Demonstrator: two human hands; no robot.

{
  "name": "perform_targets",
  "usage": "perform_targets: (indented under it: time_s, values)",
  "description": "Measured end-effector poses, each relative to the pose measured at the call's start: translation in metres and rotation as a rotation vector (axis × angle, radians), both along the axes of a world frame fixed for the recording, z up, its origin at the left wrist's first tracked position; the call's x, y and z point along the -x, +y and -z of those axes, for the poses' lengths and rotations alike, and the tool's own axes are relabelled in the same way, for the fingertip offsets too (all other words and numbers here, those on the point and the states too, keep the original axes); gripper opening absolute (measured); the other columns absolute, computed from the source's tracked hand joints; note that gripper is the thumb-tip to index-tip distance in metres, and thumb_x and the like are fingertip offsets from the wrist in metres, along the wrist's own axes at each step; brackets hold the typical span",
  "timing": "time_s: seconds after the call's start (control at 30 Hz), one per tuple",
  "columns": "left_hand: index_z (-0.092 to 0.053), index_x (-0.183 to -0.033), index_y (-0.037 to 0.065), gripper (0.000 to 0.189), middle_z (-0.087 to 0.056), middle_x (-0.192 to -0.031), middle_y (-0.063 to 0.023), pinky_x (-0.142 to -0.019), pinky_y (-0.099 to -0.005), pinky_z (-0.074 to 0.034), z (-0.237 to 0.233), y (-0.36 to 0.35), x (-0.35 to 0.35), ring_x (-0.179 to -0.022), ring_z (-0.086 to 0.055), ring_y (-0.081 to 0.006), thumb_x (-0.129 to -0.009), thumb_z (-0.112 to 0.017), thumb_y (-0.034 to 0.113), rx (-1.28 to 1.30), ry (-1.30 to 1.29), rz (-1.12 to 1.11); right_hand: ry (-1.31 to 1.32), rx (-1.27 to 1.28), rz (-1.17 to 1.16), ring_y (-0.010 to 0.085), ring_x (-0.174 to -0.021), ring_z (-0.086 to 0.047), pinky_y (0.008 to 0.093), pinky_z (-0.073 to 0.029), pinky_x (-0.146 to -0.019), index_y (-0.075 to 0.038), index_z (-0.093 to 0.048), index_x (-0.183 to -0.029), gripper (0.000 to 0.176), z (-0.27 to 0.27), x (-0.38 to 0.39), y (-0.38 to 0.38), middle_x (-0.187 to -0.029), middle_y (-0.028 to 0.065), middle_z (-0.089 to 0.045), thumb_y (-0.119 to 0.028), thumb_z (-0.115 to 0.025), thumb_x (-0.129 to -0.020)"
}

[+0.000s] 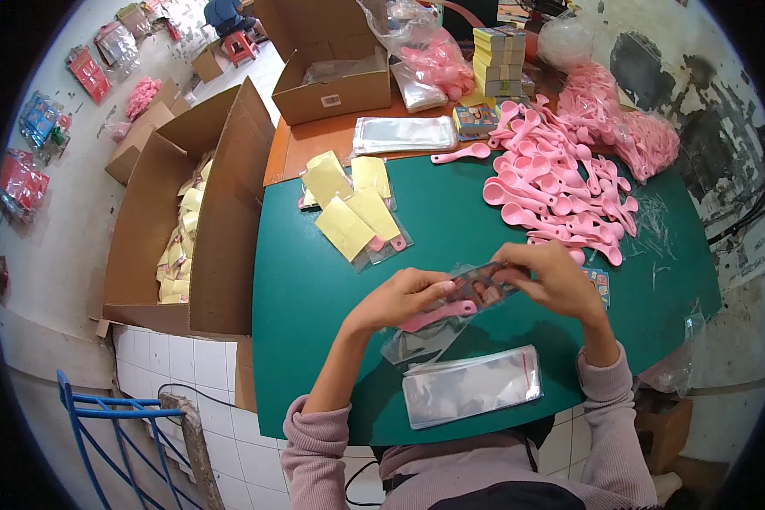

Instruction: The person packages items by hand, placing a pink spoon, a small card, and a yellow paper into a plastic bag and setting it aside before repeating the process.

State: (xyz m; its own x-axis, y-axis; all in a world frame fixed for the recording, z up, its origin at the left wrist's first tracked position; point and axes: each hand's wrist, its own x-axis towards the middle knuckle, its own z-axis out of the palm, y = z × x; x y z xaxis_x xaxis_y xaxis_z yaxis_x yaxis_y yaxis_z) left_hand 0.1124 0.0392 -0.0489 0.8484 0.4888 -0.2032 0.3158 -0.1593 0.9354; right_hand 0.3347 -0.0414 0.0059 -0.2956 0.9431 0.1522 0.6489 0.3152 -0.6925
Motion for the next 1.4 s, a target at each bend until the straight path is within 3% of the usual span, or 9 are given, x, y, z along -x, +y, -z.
perform_targets:
  time_s: [0.1, 0.17, 0.27, 0.4, 0.47, 0.6, 0.67, 1.0, 1.4]
  values:
    - [-0.058, -0.1, 0.0, 0.031, -0.058, -0.07, -0.0063, -0.059, -0.0282, -0.041, 0.003, -0.006, -0.009, -0.063, -0.045, -0.0103, -0.092, -0.046, 0.028, -0.103, -0.041, 0.046, 0.161, 0.142, -0.074, 0.0297, -0.055, -0.052, 0.0341, -0.04, -0.052, -0.002, -0.052, -0.086, 0.018, 0.02, 0.012, 0.001, -0.065, 0.0158, -0.055, -0.015, -0.061, -0.077]
    - [-0.051, -0.118, 0.004, 0.037, -0.056, -0.066, -0.0112, -0.058, -0.0298, -0.041, 0.002, -0.012, -0.013, -0.058, -0.046, -0.0137, -0.09, -0.048, 0.028, -0.149, -0.085, 0.038, 0.071, 0.165, -0.073, 0.0274, -0.054, -0.052, 0.0334, -0.041, -0.052, -0.002, -0.052, -0.087, 0.024, 0.032, 0.015, 0.003, -0.064, 0.0142, -0.056, -0.018, -0.064, -0.075]
    - [-0.021, -0.137, 0.001, 0.064, -0.059, -0.074, -0.0235, -0.064, -0.0343, -0.045, -0.004, -0.02, -0.018, -0.065, -0.059, -0.0318, -0.089, -0.05, 0.032, -0.264, 0.065, -0.051, 0.195, 0.149, -0.074, 0.0209, -0.055, -0.052, 0.0313, -0.041, -0.054, -0.001, -0.049, -0.077, 0.026, 0.044, 0.022, 0.004, -0.063, 0.0114, -0.055, -0.019, -0.066, -0.072]
    - [-0.027, -0.135, 0.001, 0.062, -0.062, -0.076, -0.0202, -0.068, -0.0338, -0.047, -0.012, -0.019, -0.004, -0.068, -0.061, -0.0275, -0.088, -0.052, 0.031, -0.207, 0.186, -0.146, 0.367, 0.375, -0.031, 0.0141, -0.056, -0.051, 0.029, -0.04, -0.054, 0.0, -0.051, -0.072, 0.024, 0.056, 0.013, 0.006, -0.061, 0.0062, -0.054, -0.018, -0.068, -0.071]
    - [-0.036, -0.13, 0.002, 0.056, -0.064, -0.081, -0.0094, -0.065, -0.0252, -0.045, -0.002, -0.007, 0.018, -0.071, -0.06, -0.0134, -0.084, -0.059, 0.025, -0.031, 0.055, -0.145, 0.594, 0.302, 0.018, 0.0089, -0.06, -0.05, 0.0248, -0.04, -0.056, 0.001, -0.058, -0.076, 0.02, 0.066, 0.006, 0.009, -0.064, 0.0013, -0.056, -0.016, -0.068, -0.073]
    - [-0.049, -0.107, 0.004, 0.031, -0.064, -0.089, -0.0081, -0.068, -0.0197, -0.047, 0.021, -0.003, 0.026, -0.079, -0.059, -0.0099, -0.08, -0.063, 0.01, 0.352, -0.207, -0.357, 0.395, 0.399, 0.161, 0.0071, -0.064, -0.05, 0.0214, -0.041, -0.059, 0.002, -0.062, -0.087, 0.022, 0.065, 0.007, 0.01, -0.069, -0.0003, -0.058, -0.016, -0.066, -0.075]
    - [-0.049, -0.107, 0.004, 0.031, -0.063, -0.09, -0.0084, -0.069, -0.0202, -0.047, 0.02, -0.005, 0.019, -0.08, -0.059, -0.0101, -0.081, -0.063, 0.01, 0.396, -0.268, -0.425, 0.712, 0.465, 0.108, 0.0061, -0.065, -0.05, 0.0202, -0.041, -0.06, 0.003, -0.063, -0.087, 0.021, 0.061, 0.014, 0.007, -0.07, 0.0003, -0.059, -0.015, -0.065, -0.076]
    - [-0.049, -0.112, 0.001, 0.032, -0.062, -0.096, -0.0094, -0.067, -0.0215, -0.05, 0.026, -0.017, 0.002, -0.082, -0.06, -0.0112, -0.083, -0.06, 0.009, 0.495, -0.424, -0.483, 0.71, 0.363, 0.281, -0.0001, -0.058, -0.045, 0.0161, -0.032, -0.046, -0.004, -0.061, -0.078, 0.012, 0.076, 0.015, 0.003, -0.062, -0.0029, -0.054, -0.014, -0.067, -0.076]
    - [-0.045, -0.115, 0.001, 0.035, -0.059, -0.098, -0.0065, -0.075, -0.0287, -0.054, 0.019, -0.012, 0.01, -0.088, -0.06, -0.0128, -0.084, -0.058, 0.01, 0.633, -0.474, -0.568, 0.927, 0.559, -0.053, 0.0192, -0.088, -0.058, 0.0316, -0.052, -0.074, 0.008, -0.046, -0.118, 0.042, 0.065, 0.006, 0.007, -0.105, 0.0154, -0.057, -0.009, -0.058, -0.081]
